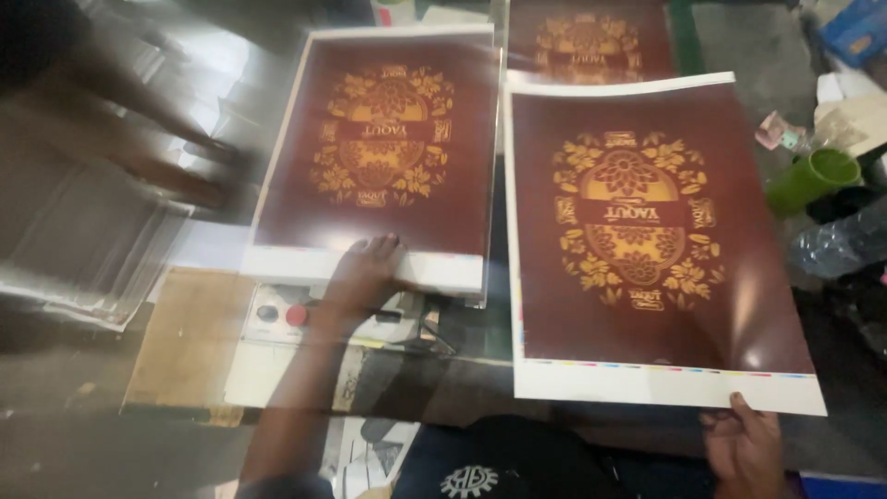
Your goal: The person handles large printed sheets with a maroon and gold design, repeatedly picking them up from a stack, moving them through a machine, and placing them onto a separate pile. The process involves continuous manual handling of the sheets in a repetitive workflow.
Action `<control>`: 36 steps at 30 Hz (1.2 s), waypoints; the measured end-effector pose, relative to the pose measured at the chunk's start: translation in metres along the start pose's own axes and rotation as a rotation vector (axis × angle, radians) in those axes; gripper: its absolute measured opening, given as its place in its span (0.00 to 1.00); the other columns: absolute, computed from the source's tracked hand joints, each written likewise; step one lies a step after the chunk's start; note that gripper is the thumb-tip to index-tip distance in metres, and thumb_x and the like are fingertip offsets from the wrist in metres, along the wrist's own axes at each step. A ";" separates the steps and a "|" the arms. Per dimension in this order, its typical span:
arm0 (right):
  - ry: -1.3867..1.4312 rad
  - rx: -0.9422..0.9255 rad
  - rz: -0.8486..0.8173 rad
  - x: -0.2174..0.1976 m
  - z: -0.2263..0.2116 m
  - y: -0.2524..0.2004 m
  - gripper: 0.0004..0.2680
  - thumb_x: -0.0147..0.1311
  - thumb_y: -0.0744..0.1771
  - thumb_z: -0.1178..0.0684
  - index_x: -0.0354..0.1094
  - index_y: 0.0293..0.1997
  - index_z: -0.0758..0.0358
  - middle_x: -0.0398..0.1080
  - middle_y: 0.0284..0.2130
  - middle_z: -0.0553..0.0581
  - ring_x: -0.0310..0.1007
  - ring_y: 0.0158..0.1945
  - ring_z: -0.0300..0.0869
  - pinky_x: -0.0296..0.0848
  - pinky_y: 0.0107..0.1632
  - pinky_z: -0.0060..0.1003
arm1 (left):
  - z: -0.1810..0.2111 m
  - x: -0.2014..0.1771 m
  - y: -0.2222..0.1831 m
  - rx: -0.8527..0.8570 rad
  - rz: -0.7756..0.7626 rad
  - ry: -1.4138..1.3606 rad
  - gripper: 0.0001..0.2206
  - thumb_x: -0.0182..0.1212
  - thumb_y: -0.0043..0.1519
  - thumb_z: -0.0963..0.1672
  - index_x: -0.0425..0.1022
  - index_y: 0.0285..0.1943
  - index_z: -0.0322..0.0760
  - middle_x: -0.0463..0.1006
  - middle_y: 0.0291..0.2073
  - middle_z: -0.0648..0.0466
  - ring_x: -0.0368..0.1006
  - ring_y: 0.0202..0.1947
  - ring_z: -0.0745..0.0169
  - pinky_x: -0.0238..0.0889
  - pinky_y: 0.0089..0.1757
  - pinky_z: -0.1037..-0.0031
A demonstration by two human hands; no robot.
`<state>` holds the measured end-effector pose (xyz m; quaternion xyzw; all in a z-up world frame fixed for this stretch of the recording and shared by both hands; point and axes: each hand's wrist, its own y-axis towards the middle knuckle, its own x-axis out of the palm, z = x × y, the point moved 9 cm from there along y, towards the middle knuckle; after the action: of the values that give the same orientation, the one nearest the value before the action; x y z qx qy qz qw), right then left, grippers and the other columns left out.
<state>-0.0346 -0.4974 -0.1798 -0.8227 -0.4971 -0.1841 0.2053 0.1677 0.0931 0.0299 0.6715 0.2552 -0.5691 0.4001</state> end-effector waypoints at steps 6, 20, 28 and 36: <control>0.160 -0.033 -0.050 -0.055 0.020 -0.016 0.04 0.50 0.73 0.65 0.65 0.50 0.62 0.73 0.40 0.55 0.74 0.42 0.42 0.72 0.43 0.38 | -0.038 -0.031 -0.011 -0.312 0.027 -0.025 0.10 0.54 0.72 0.47 0.75 0.56 0.43 0.80 0.31 0.44 0.78 0.32 0.41 0.67 0.34 0.52; -0.283 0.089 0.084 0.024 0.018 -0.012 0.14 0.50 0.72 0.58 0.59 0.67 0.61 0.74 0.46 0.56 0.78 0.41 0.43 0.77 0.36 0.38 | 0.015 -0.034 -0.022 -0.176 0.146 -0.246 0.13 0.71 0.51 0.48 0.77 0.40 0.41 0.81 0.37 0.49 0.77 0.35 0.44 0.69 0.39 0.57; -0.350 0.058 -0.007 0.085 0.032 0.074 0.14 0.49 0.72 0.55 0.56 0.66 0.67 0.74 0.45 0.60 0.77 0.42 0.50 0.75 0.36 0.41 | 0.012 -0.042 -0.020 -0.052 0.090 -0.346 0.22 0.72 0.42 0.44 0.80 0.48 0.40 0.82 0.37 0.44 0.78 0.35 0.42 0.69 0.37 0.55; -0.379 0.211 -0.017 0.080 0.057 0.086 0.21 0.45 0.72 0.46 0.53 0.73 0.63 0.75 0.49 0.66 0.77 0.43 0.49 0.74 0.40 0.43 | -0.053 -0.056 -0.041 -0.488 0.447 -0.073 0.08 0.60 0.68 0.40 0.80 0.54 0.42 0.82 0.36 0.44 0.78 0.35 0.40 0.70 0.36 0.54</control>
<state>0.0825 -0.4443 -0.2014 -0.8123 -0.5503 0.0252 0.1916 0.1521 0.1656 0.0759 0.5745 0.2159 -0.4131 0.6728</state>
